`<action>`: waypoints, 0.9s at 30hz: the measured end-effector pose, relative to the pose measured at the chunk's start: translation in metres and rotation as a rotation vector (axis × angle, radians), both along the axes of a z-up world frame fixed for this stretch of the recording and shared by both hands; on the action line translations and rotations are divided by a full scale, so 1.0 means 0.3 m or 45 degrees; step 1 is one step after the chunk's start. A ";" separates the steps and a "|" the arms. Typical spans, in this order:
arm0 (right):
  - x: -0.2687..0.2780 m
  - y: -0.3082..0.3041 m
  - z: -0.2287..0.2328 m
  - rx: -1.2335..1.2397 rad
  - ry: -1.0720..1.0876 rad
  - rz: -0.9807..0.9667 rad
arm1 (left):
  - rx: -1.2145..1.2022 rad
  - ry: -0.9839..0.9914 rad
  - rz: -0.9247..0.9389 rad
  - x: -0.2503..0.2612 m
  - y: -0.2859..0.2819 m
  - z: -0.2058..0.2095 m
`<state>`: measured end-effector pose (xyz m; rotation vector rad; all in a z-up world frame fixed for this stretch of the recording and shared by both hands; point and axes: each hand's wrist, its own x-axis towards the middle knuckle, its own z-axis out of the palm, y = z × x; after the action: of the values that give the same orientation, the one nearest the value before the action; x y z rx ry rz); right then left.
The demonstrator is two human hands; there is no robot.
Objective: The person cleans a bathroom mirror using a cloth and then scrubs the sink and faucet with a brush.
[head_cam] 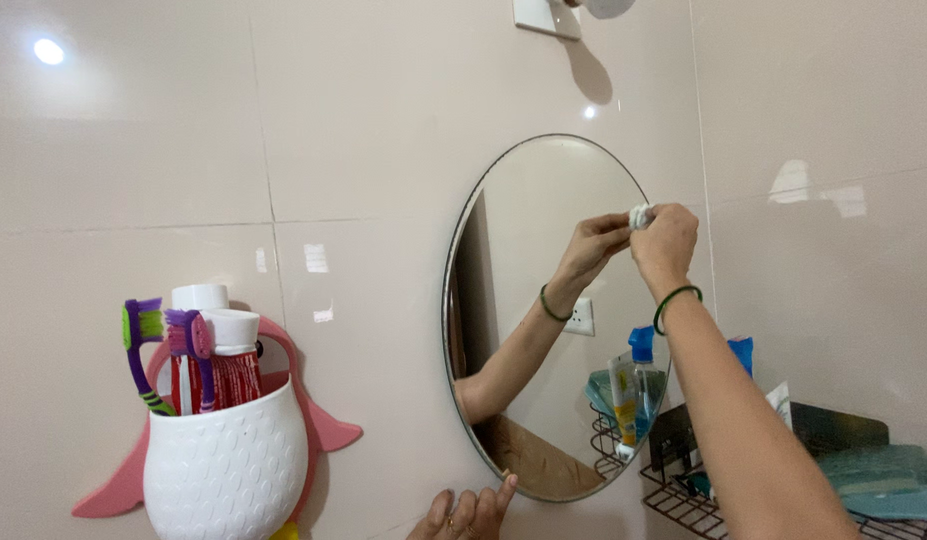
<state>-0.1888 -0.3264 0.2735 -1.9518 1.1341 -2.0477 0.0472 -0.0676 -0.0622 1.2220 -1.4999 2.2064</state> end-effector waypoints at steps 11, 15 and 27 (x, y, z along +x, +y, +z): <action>0.297 0.471 0.006 -0.794 0.166 0.166 | 0.082 0.088 -0.058 -0.034 0.052 0.028; 0.310 0.686 -0.180 -1.128 0.454 0.313 | -0.038 0.010 -0.053 -0.006 0.010 0.001; 0.071 0.098 -0.043 -0.829 0.211 0.071 | 0.134 0.142 -0.018 -0.019 0.035 -0.019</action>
<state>-0.1675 -0.2969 0.2606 -2.4194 0.4350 -2.4736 0.0416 -0.0571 -0.0679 1.3377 -1.5929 2.0371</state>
